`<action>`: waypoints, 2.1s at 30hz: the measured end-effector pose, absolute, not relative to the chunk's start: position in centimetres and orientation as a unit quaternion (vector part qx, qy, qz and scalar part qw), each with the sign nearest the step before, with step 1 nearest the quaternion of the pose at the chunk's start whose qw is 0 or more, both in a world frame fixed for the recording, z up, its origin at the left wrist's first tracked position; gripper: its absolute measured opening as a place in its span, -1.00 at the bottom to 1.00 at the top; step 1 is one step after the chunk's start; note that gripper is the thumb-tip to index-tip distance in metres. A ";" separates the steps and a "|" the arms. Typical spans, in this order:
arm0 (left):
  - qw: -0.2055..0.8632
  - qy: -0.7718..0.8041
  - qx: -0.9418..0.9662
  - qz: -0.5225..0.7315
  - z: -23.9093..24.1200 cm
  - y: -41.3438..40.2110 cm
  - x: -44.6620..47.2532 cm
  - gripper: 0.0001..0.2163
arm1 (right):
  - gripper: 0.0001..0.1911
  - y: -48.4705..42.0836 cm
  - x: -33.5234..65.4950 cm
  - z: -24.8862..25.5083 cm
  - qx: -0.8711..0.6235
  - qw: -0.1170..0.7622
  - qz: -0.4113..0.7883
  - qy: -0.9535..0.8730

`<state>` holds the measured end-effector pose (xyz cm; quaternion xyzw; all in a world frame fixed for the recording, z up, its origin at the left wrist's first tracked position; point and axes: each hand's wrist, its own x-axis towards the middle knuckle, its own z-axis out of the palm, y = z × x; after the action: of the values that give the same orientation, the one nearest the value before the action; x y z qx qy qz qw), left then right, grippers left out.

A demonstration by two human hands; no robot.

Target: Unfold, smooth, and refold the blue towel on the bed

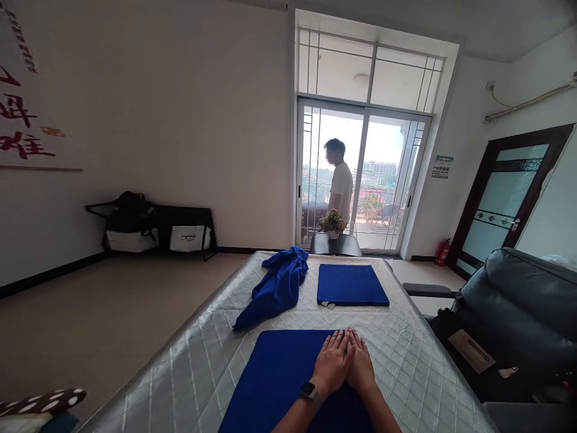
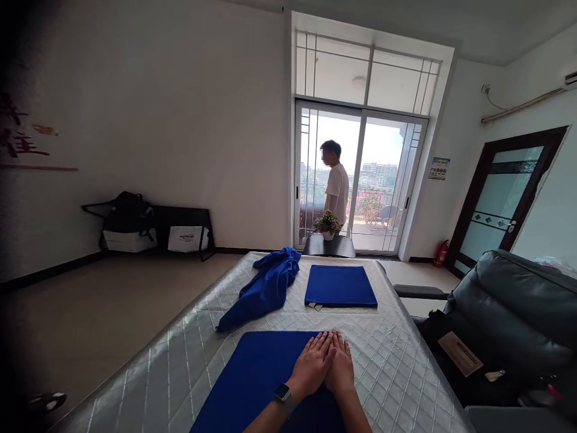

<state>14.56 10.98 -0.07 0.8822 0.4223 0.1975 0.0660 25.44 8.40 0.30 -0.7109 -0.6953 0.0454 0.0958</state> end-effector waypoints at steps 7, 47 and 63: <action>0.023 0.515 0.837 0.182 -1.0 12.6 6.5 -0.37 | -0.34 8.7 25.1 0.7 -0.728 0.116 0.056 -0.674; -0.008 0.614 0.768 0.180 -1.9 15.1 -5.1 -0.32 | -0.29 9.3 25.8 -0.1 -0.730 0.087 0.031 -0.677; 0.091 0.421 0.875 0.220 -0.3 11.2 14.3 -0.47 | -0.34 8.5 25.7 0.4 -0.726 0.063 0.033 -0.684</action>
<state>14.28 11.16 -0.34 0.8750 0.4212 0.2204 0.0911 25.66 8.53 0.36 -0.7258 -0.6842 0.0325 0.0631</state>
